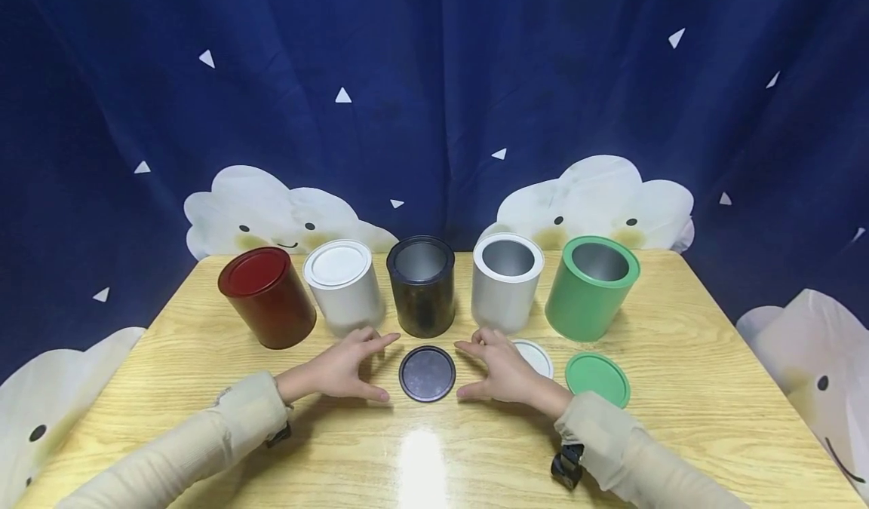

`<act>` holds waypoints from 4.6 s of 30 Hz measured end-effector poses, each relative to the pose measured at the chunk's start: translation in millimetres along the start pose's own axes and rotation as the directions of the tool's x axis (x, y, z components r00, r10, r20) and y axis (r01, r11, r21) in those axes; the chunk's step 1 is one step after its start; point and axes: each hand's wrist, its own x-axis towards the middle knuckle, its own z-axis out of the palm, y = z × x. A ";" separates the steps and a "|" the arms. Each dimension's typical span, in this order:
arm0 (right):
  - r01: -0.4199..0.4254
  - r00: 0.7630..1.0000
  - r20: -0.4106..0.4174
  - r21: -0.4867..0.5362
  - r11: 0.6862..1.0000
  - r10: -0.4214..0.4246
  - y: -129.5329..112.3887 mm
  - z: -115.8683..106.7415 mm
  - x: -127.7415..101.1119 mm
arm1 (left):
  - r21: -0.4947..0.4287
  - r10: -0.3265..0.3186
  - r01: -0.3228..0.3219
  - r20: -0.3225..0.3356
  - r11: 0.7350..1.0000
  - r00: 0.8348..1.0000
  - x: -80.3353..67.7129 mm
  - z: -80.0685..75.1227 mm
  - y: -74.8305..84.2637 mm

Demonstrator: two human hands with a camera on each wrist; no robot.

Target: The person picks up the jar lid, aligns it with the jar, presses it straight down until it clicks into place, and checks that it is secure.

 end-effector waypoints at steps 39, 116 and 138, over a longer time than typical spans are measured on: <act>-0.036 0.988 0.150 -0.038 0.999 0.041 -5.7 14.7 20.9 | 0.132 -0.128 0.110 0.141 0.985 0.982 22.3 15.2 11.3; 0.055 0.998 0.010 0.204 0.977 -0.058 -24.7 -40.0 24.3 | -0.234 0.074 -0.112 -0.166 0.966 0.983 7.9 -17.3 20.4; 0.079 0.995 -0.067 0.194 0.978 -0.067 -34.9 -61.1 31.3 | -0.252 0.071 -0.189 -0.414 0.949 0.908 11.6 -30.9 25.0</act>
